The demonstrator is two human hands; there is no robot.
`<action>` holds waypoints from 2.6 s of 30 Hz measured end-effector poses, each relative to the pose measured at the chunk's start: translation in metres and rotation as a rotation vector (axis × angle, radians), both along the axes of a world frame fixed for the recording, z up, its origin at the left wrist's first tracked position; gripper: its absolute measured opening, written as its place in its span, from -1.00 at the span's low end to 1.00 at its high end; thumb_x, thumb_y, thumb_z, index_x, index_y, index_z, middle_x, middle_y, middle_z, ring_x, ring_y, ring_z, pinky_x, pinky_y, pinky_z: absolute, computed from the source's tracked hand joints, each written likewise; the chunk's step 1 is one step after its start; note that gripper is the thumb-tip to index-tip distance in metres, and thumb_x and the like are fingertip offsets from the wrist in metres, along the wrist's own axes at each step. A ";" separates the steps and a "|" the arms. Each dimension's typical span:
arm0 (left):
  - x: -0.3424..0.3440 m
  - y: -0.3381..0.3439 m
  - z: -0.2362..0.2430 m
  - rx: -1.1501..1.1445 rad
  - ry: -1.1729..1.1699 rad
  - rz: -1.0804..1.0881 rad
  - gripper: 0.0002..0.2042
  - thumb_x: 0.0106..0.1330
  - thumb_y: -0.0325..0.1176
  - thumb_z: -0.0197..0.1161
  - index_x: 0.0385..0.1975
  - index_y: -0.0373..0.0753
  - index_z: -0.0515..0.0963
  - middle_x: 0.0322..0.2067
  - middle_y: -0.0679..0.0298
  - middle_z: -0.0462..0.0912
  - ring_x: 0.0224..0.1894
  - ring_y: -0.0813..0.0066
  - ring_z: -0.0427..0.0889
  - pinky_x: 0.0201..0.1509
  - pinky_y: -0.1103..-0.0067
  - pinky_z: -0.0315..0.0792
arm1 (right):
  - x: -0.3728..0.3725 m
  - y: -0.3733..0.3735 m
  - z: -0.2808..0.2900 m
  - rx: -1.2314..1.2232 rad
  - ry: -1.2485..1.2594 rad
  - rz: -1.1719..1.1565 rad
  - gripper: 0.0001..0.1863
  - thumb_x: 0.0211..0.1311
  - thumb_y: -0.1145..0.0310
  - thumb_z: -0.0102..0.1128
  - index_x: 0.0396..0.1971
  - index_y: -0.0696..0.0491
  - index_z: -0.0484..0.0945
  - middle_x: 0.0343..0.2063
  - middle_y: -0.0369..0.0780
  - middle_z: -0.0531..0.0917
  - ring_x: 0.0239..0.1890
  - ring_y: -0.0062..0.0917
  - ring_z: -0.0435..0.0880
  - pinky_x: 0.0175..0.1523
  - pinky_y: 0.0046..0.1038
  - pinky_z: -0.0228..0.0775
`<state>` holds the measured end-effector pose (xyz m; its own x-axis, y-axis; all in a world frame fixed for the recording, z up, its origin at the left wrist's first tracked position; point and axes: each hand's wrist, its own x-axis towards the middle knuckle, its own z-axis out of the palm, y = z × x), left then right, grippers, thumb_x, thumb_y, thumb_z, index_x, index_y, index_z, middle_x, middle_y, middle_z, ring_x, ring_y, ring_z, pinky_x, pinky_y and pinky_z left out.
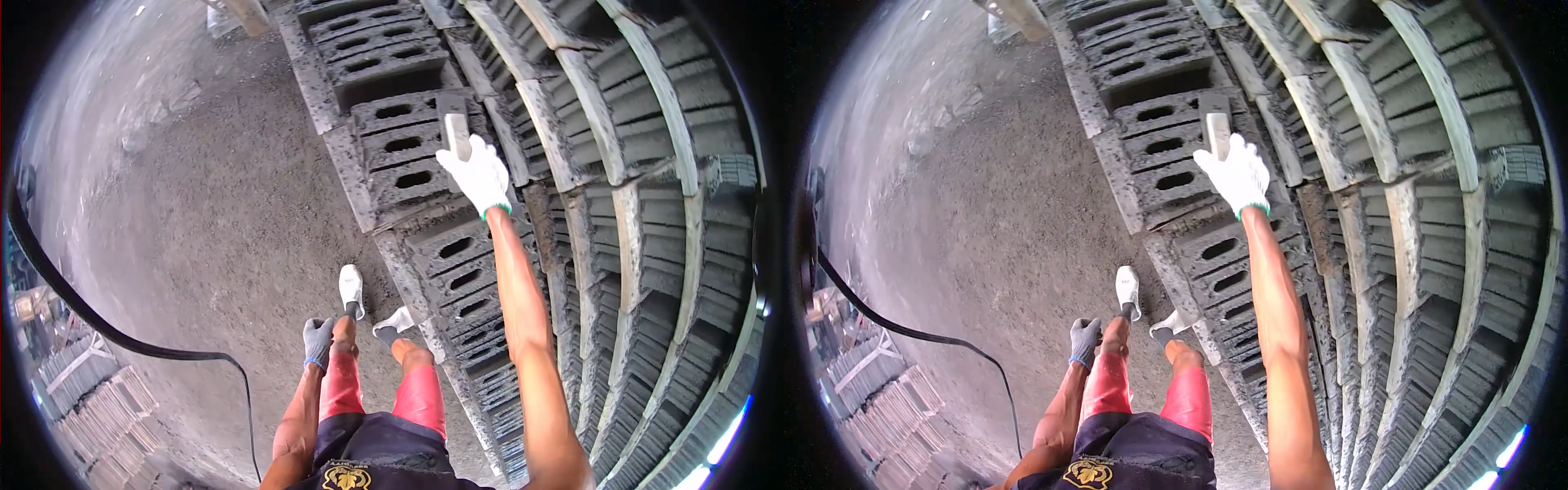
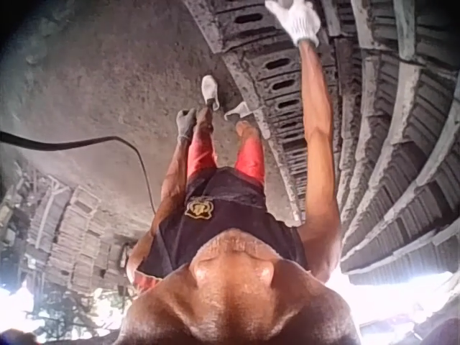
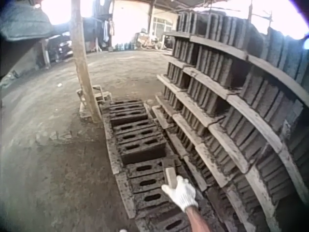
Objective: Operating a block-making machine, stacking finished concrete blocks, and shoveling concrete mixture.
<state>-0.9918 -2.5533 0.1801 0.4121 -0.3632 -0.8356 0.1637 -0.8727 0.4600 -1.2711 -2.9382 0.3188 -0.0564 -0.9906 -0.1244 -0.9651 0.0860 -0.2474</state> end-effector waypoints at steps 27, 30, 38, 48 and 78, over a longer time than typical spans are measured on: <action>0.013 0.173 0.025 0.065 0.044 0.093 -0.83 0.21 -0.29 0.25 -0.40 -0.24 0.46 -0.58 0.22 0.57 -0.65 0.39 0.57 -0.60 0.50 0.49 | 0.049 0.235 -0.040 -0.012 -0.017 0.498 -0.64 0.04 0.05 0.10 -0.45 0.09 0.46 -0.48 -0.08 0.55 -0.52 -0.34 0.60 -0.63 -0.23 0.36; 0.020 0.229 0.055 0.089 -0.054 0.238 -0.84 0.21 -0.32 0.24 -0.42 -0.25 0.44 -0.61 0.22 0.55 -0.65 0.40 0.58 -0.61 0.52 0.48 | 0.028 0.213 -0.013 0.011 0.181 0.498 -0.61 0.02 0.02 0.13 -0.47 0.10 0.51 -0.46 -0.10 0.59 -0.49 -0.36 0.64 -0.58 -0.21 0.42; -0.089 0.318 0.084 0.163 -0.155 0.432 -0.81 0.06 -0.29 0.25 -0.59 -0.31 0.52 -0.64 0.23 0.54 -0.61 0.51 0.47 -0.56 0.50 0.33 | -0.152 0.133 0.014 0.087 0.254 0.075 -0.33 0.21 -0.22 -0.04 -0.20 0.19 0.58 -0.18 0.06 0.62 -0.13 -0.04 0.60 -0.06 -0.09 0.42; -0.104 0.382 0.063 0.088 -0.250 0.782 -0.69 0.03 -0.21 0.19 -0.36 -0.35 0.58 -0.41 -0.04 0.64 -0.31 0.18 0.64 -0.22 0.38 0.47 | 0.031 0.199 -0.062 0.197 -0.211 0.666 -0.58 0.07 0.16 0.14 -0.64 0.29 0.53 -0.70 0.00 0.55 -0.64 -0.27 0.41 -0.38 -0.12 0.26; 0.013 0.707 -0.019 0.055 -0.277 2.032 -0.89 -0.14 -0.25 0.29 -0.71 -0.12 0.59 -0.63 0.16 0.62 -0.50 0.19 0.64 -0.45 0.29 0.47 | 0.840 0.868 -0.037 0.842 -0.056 1.895 -0.68 0.13 0.16 0.20 -0.60 0.11 0.49 -0.75 -0.26 0.49 -0.73 -0.60 0.42 -0.55 -0.44 0.26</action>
